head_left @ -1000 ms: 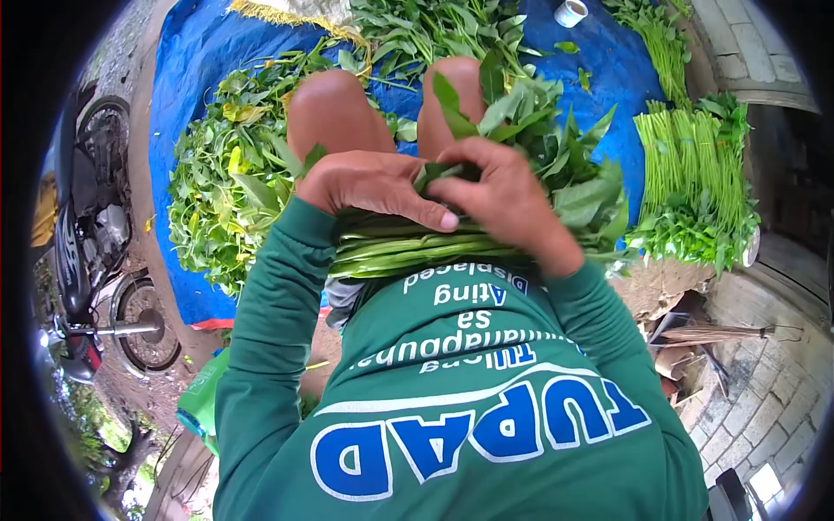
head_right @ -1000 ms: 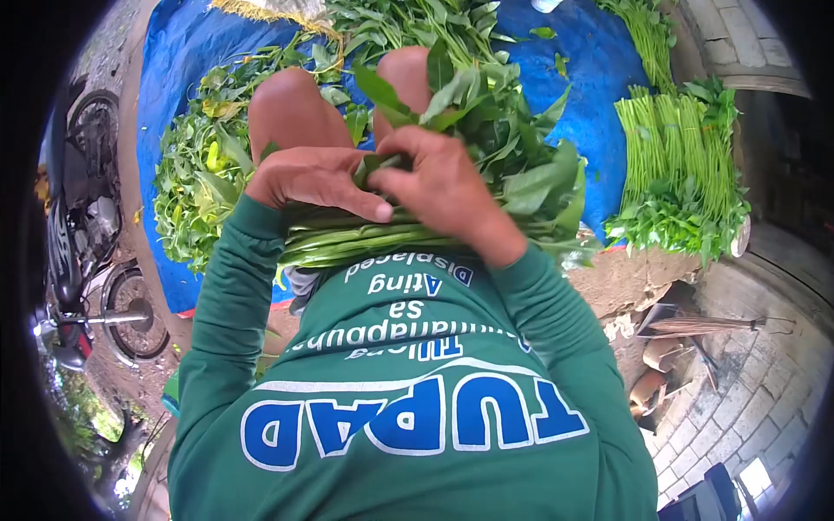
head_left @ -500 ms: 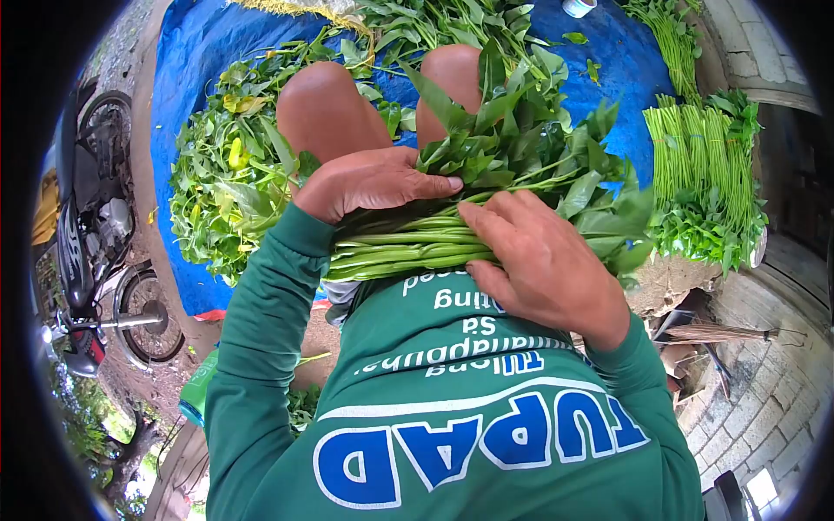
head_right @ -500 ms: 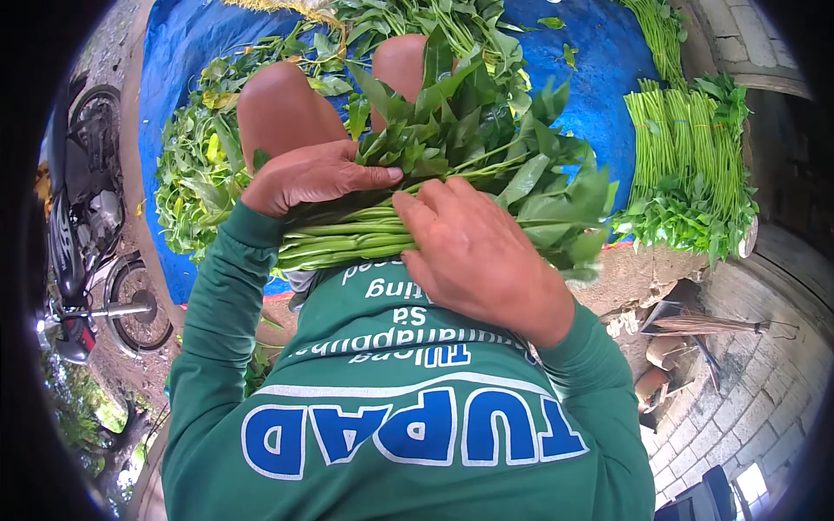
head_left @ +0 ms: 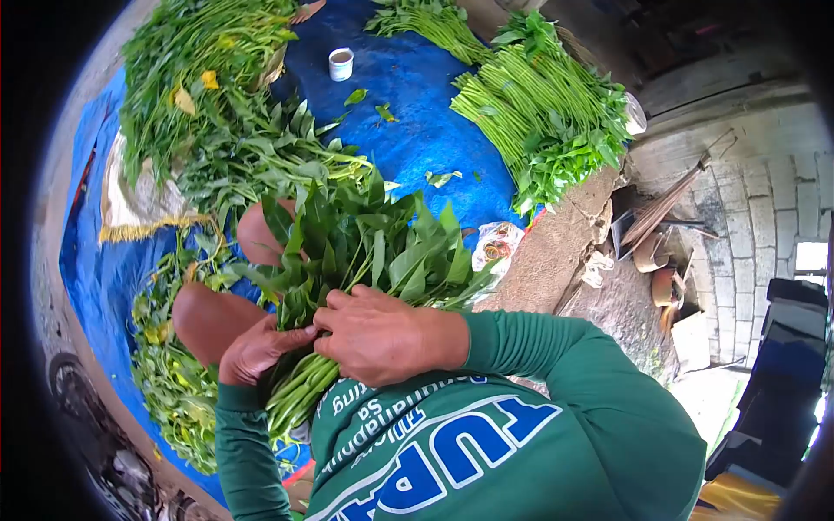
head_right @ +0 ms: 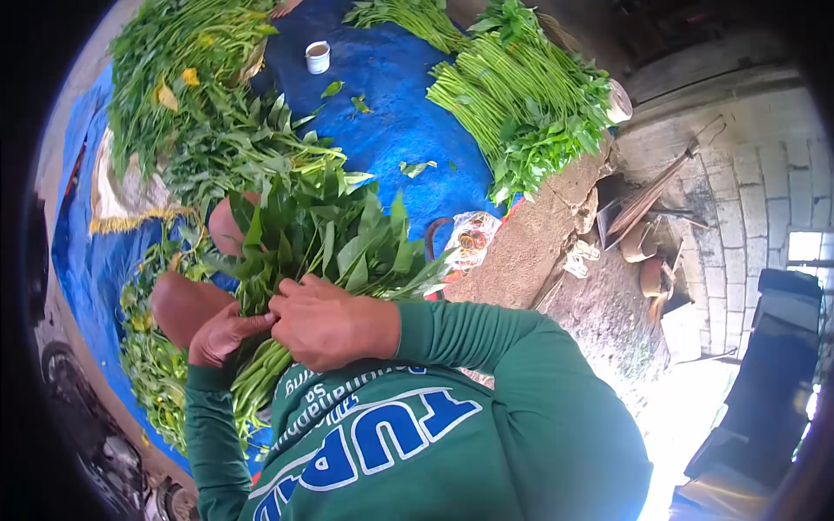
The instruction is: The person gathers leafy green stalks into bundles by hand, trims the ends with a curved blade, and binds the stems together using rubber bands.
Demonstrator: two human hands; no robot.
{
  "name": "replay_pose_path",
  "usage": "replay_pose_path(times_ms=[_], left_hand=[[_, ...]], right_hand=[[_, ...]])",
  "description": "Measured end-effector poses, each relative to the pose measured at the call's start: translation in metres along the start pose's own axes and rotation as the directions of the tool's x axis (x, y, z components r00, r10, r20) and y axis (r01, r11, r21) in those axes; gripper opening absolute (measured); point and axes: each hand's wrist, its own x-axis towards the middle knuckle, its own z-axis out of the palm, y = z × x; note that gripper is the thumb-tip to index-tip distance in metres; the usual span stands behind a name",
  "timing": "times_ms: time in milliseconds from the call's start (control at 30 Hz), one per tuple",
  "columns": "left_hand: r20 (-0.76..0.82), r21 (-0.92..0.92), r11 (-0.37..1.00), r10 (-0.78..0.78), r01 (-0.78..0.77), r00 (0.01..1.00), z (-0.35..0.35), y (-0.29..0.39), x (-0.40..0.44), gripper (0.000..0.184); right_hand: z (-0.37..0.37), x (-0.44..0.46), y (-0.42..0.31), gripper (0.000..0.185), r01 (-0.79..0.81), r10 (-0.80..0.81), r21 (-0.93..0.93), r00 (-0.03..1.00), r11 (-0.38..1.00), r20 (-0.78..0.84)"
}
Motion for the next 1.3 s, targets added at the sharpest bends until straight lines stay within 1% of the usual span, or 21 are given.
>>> replay_pose_path(times_ms=[133,267,333,367,467,500,567,633,667,700,767,800,833,867,900,1000,1067,1100,1133,1167,1300], left_hand=[[0.022,0.026,1.000,0.017,-0.017,1.000,-0.005,-0.003,0.003,0.040],[-0.002,0.001,0.995,-0.096,0.096,0.995,-0.016,-0.007,0.006,0.038],[-0.009,0.031,0.999,-0.039,0.039,0.999,-0.023,-0.016,0.006,0.040],[-0.016,0.048,0.999,-0.008,0.009,1.000,-0.028,-0.016,0.003,0.041],[-0.043,-0.003,1.000,0.023,-0.024,0.999,-0.023,0.000,-0.011,0.039],[-0.036,0.103,0.988,0.122,-0.118,0.992,-0.027,0.002,-0.012,0.034],[-0.089,0.330,0.921,0.250,-0.209,0.964,-0.031,0.010,-0.032,0.033],[-0.184,0.379,0.907,0.270,-0.185,0.945,-0.031,0.028,-0.049,0.032],[0.047,0.801,0.462,0.587,-0.381,0.808,-0.027,0.046,-0.054,0.033],[0.269,0.955,-0.150,0.803,-0.256,0.532,-0.022,0.064,-0.060,0.034],[-0.024,0.943,0.211,0.814,-0.258,0.580,-0.036,0.046,-0.062,0.038],[-0.087,0.953,0.259,0.735,-0.160,0.673,-0.055,0.036,-0.055,0.040],[-0.143,0.951,0.298,0.645,-0.075,0.751,-0.069,0.024,-0.049,0.042],[-0.149,0.813,0.519,0.625,-0.265,0.766,-0.060,0.017,-0.045,0.042],[-0.143,0.595,0.673,0.627,-0.440,0.766,-0.049,0.017,-0.040,0.042],[-0.188,0.603,0.739,0.497,-0.300,0.847,-0.042,0.030,-0.045,0.044],[-0.202,0.605,0.753,0.462,-0.261,0.864,-0.038,0.034,-0.047,0.047],[-0.218,0.627,0.746,0.446,-0.226,0.868,-0.033,0.039,-0.051,0.047],[-0.234,0.649,0.737,0.430,-0.190,0.872,-0.028,0.041,-0.053,0.048],[-0.233,0.661,0.720,0.465,-0.212,0.854,-0.026,0.039,-0.052,0.047],[-0.238,0.664,0.729,0.417,-0.167,0.877,-0.029,0.038,-0.051,0.048]], right_hand=[[-0.002,0.007,0.003,0.027,-0.005,0.005,-0.012,0.999,1.000,0.039],[0.007,0.009,0.012,0.028,0.002,-0.004,0.061,0.999,0.998,0.032],[-0.002,0.010,0.012,0.027,0.023,-0.026,0.058,0.998,0.998,0.048],[-0.005,0.013,0.010,0.027,0.036,-0.036,0.014,0.999,0.999,0.033],[-0.009,0.016,0.003,0.027,0.062,-0.065,-0.076,0.997,0.995,-0.036],[-0.011,0.018,0.002,0.027,0.083,-0.090,-0.091,0.993,0.992,-0.076],[-0.019,0.025,-0.005,0.028,0.110,-0.134,-0.166,0.981,0.980,-0.142],[-0.031,0.031,-0.017,0.031,0.114,-0.169,-0.275,0.968,0.955,-0.185],[-0.033,0.034,-0.018,0.033,0.115,-0.191,-0.307,0.953,0.945,-0.233],[-0.034,0.040,-0.017,0.035,0.133,-0.228,-0.326,0.934,0.936,-0.275],[-0.021,0.058,-0.008,0.036,0.174,-0.317,-0.362,0.867,0.916,-0.385],[-0.009,0.065,-0.002,0.035,0.176,-0.352,-0.384,0.819,0.906,-0.454],[0.000,0.067,0.000,0.040,0.145,-0.331,-0.413,0.843,0.899,-0.424],[0.008,0.066,0.002,0.045,0.107,-0.306,-0.452,0.866,0.886,-0.395],[0.013,0.063,-0.001,0.046,0.110,-0.294,-0.426,0.871,0.898,-0.394],[0.018,0.052,-0.014,0.050,0.055,-0.207,-0.370,0.900,0.927,-0.383],[0.017,0.046,-0.018,0.053,-0.015,-0.108,-0.339,0.933,0.941,-0.343],[0.019,0.044,-0.017,0.050,-0.016,-0.095,-0.327,0.943,0.945,-0.319],[0.020,0.042,-0.015,0.047,0.013,-0.129,-0.326,0.933,0.945,-0.337],[0.021,0.041,-0.011,0.043,0.041,-0.162,-0.325,0.921,0.945,-0.355],[0.023,0.040,-0.005,0.035,0.118,-0.238,-0.326,0.903,0.938,-0.357]])
